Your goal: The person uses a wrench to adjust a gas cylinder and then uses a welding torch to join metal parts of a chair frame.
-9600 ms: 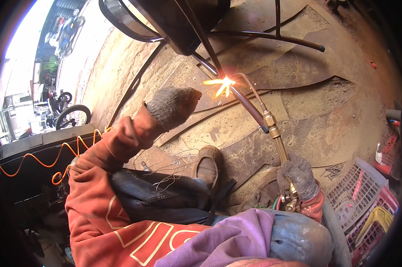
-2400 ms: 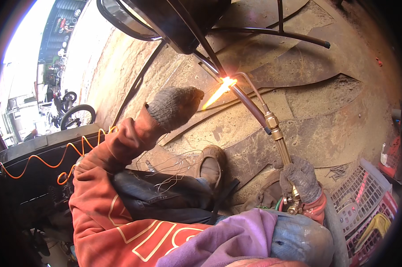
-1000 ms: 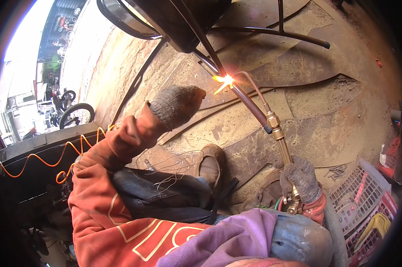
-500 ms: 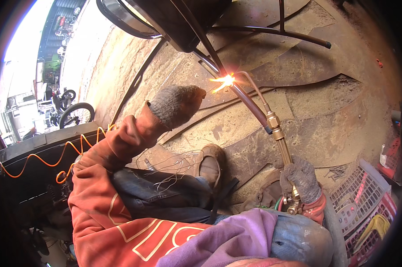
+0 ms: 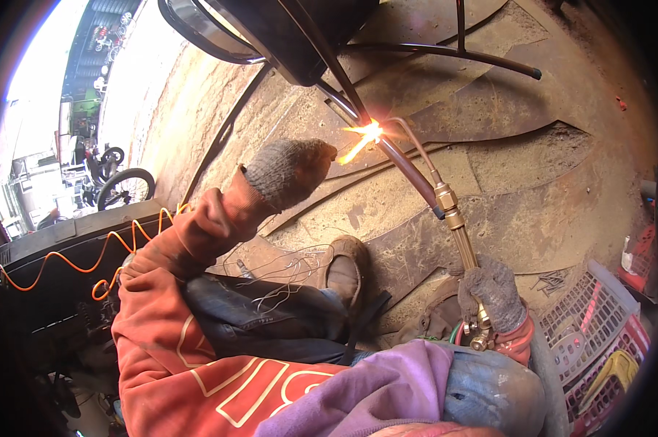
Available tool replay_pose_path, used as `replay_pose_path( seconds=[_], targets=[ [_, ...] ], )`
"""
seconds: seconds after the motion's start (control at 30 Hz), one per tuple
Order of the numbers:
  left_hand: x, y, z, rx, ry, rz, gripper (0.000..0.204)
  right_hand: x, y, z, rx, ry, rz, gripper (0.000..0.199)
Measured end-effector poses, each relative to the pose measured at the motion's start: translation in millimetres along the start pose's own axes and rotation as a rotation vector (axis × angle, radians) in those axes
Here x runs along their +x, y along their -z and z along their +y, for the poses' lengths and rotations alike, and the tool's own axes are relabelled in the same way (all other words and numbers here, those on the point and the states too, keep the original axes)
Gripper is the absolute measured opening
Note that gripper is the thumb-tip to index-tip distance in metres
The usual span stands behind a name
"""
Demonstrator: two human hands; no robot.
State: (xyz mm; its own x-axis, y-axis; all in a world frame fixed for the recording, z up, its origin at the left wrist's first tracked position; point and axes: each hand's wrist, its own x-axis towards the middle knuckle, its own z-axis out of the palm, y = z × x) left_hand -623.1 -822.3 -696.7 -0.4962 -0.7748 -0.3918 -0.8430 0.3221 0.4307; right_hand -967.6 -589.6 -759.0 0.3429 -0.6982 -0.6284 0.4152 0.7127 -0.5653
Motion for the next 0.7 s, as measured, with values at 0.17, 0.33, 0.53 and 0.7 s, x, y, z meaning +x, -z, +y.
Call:
replay_pose_path(
  seconds=[0.17,0.33,0.53,0.7],
  targets=[
    [1.0,2.2,4.2,-0.005,0.051,-0.023,0.024,0.2,-0.8,0.5,-0.020,-0.009,0.032,0.017],
    [1.4,3.4,4.7,0.000,0.064,-0.038,0.024,0.3,1.4,1.8,-0.041,0.015,0.012,0.017],
    [2.2,3.9,4.3,0.046,0.005,-0.008,0.023,0.7,0.9,-0.4,-0.088,0.019,0.017,0.018],
    [1.6,2.4,4.9,-0.027,0.060,-0.031,0.025,1.2,0.1,-2.4,-0.085,0.017,0.005,0.019]
  ],
)
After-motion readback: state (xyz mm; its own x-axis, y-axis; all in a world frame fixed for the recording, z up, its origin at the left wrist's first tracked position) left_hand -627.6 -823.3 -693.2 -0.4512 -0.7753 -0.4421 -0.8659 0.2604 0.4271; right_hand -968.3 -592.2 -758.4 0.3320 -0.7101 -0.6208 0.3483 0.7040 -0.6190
